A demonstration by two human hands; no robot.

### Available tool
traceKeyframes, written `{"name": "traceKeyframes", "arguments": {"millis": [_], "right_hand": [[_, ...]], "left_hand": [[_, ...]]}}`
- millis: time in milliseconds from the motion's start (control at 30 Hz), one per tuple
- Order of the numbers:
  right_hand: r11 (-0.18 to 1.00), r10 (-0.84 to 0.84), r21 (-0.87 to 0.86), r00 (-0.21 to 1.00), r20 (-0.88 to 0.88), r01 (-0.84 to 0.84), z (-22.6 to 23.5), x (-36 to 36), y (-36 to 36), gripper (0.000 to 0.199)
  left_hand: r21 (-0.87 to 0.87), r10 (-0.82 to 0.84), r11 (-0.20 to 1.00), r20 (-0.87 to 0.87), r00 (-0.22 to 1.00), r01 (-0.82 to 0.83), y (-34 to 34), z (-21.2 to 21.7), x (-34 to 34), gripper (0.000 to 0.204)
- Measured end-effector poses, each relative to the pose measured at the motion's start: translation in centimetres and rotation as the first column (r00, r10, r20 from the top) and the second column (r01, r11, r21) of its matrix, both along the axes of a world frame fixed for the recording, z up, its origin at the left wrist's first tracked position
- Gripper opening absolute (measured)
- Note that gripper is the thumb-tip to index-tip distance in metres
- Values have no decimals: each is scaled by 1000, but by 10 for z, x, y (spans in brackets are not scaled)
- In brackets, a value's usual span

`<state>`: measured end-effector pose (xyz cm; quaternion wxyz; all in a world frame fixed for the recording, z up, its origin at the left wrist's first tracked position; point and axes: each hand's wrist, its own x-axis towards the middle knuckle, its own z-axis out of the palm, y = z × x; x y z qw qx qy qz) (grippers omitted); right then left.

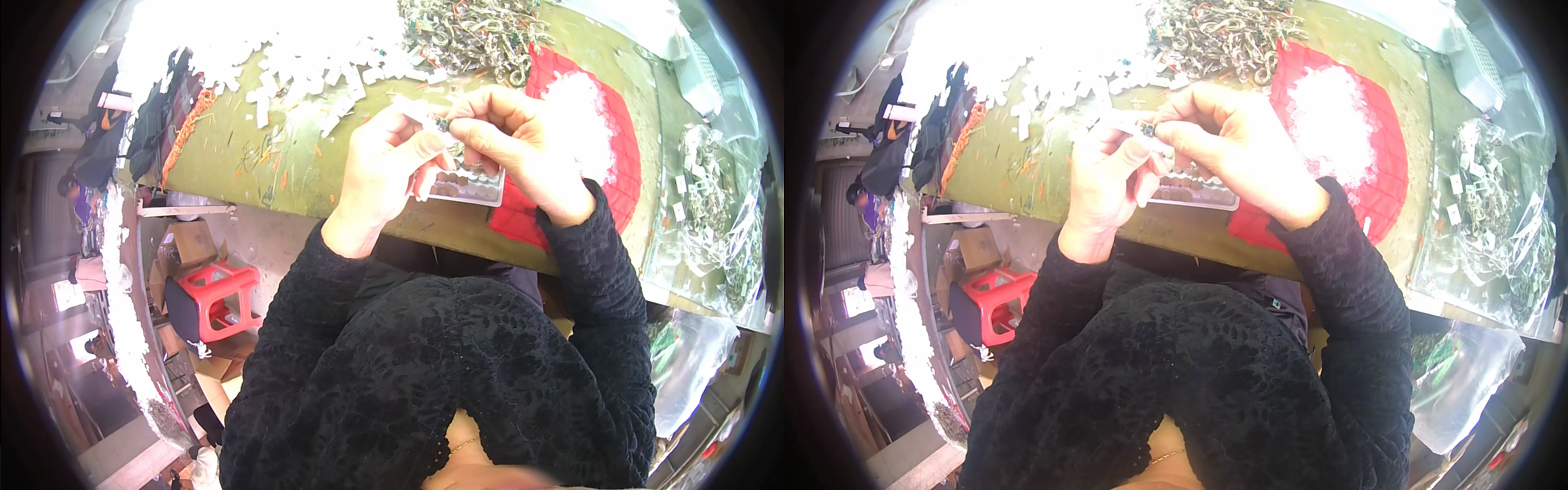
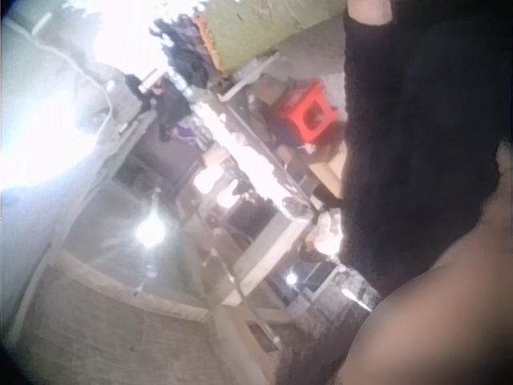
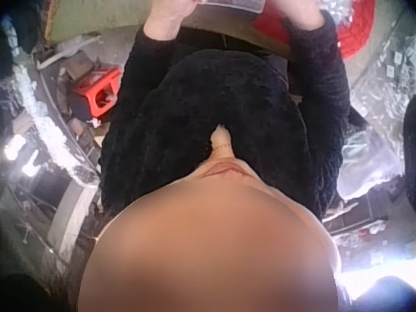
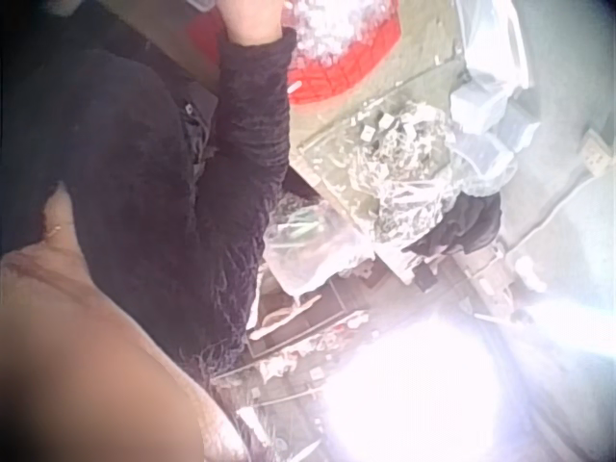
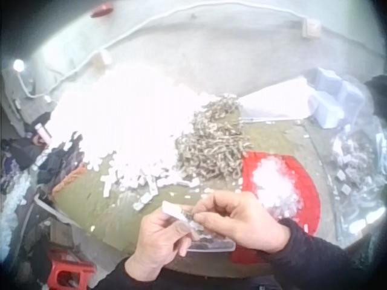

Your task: The person repeatedly picks small metal keychain parts and white plastic tags from a tray, attaches them together by hand, and places the assembled units back on the tray. The process is repeated multiple times with consistent hand motions.

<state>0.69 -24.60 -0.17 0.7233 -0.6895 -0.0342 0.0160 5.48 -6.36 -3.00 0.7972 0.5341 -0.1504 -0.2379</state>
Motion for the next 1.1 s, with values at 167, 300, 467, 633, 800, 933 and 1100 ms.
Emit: {"name": "traceKeyframes", "arguments": {"millis": [167, 300, 467, 633, 800, 933, 1100], "right_hand": [[994, 19, 104, 1000, 21, -22, 0, -3, 3, 13], [987, 23, 160, 1000, 1, -23, 0, -3, 4, 13], [994, -22, 109, 993, 116, 10, -4, -13, 17, 16], [981, -30, -165, 924, 381, 100, -11, -12, 21, 20], [951, -227, -107, 891, 392, 289, -16, -12, 26, 15], [915, -237, -230, 903, 360, 332, -13, -16, 27, 14], [874, -235, -309, 883, 406, 374, -8, -18, 22, 13]], "left_hand": [[-62, -2, 998, 39, 999, 5, 1, -3, 1, 27], [-105, -12, 994, 29, 999, 15, 1, -1, 1, 26], [-52, 20, 999, 144, 989, -13, 1, 2, -4, 25], [-64, 63, 996, 147, 987, -54, 4, 7, -5, 24], [-168, 75, 984, 53, 996, -65, -1, 10, -9, 22], [-132, 151, 981, 67, 986, -142, -7, 13, -17, 21], [-84, 187, 981, 142, 972, -176, -14, 17, -25, 18]]}}
